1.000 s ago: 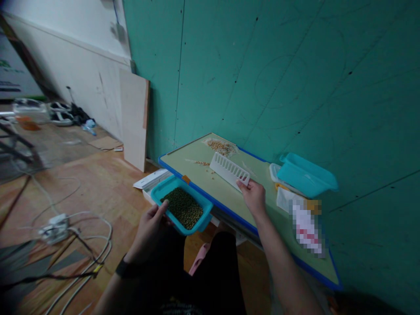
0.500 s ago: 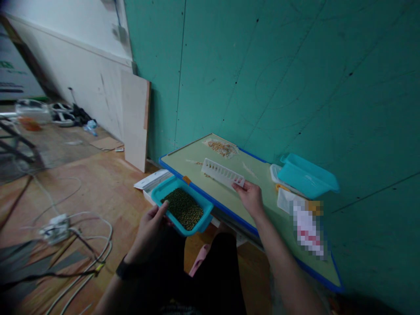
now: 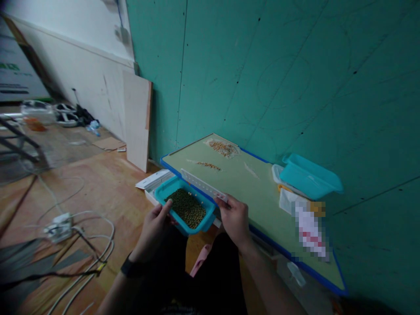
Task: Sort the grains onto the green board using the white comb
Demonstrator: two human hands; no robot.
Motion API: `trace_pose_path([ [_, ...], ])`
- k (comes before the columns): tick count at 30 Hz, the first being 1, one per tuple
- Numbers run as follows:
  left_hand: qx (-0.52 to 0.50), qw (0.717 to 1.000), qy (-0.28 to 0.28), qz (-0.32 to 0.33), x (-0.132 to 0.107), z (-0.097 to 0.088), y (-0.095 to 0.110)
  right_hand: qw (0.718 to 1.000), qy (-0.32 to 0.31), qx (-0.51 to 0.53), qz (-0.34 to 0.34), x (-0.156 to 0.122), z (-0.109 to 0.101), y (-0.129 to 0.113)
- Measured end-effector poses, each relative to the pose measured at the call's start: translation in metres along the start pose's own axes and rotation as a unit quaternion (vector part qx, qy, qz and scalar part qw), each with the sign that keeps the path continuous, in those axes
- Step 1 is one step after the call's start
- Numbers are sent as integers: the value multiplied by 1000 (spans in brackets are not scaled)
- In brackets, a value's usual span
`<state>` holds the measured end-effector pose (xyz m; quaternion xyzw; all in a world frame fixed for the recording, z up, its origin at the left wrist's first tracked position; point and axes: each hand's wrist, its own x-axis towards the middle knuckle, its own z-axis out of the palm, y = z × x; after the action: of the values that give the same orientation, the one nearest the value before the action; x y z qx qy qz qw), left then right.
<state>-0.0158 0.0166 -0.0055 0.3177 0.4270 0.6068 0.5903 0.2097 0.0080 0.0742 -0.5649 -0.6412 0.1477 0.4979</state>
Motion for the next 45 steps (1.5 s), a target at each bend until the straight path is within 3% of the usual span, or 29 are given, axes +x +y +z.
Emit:
trace_pose_path([
  [4, 4, 1000, 9, -6, -2, 2, 3, 999, 52, 2, 12, 34, -9, 12],
  [9, -8, 1000, 20, -20, -4, 3, 6, 994, 90, 2, 62, 98, -35, 59],
  [12, -14, 999, 23, -19, -4, 2, 5, 989, 101, 39, 104, 113, -40, 80],
  [17, -2, 1000, 18, -9, -4, -3, 1, 973, 112, 120, 160, 111, -37, 87],
  [35, 17, 999, 31, -9, -7, 1, 4, 957, 28, 174, 230, 110, -39, 75],
  [45, 14, 1000, 26, -10, -5, -4, -3, 949, 17, 200, 244, 107, -39, 65],
])
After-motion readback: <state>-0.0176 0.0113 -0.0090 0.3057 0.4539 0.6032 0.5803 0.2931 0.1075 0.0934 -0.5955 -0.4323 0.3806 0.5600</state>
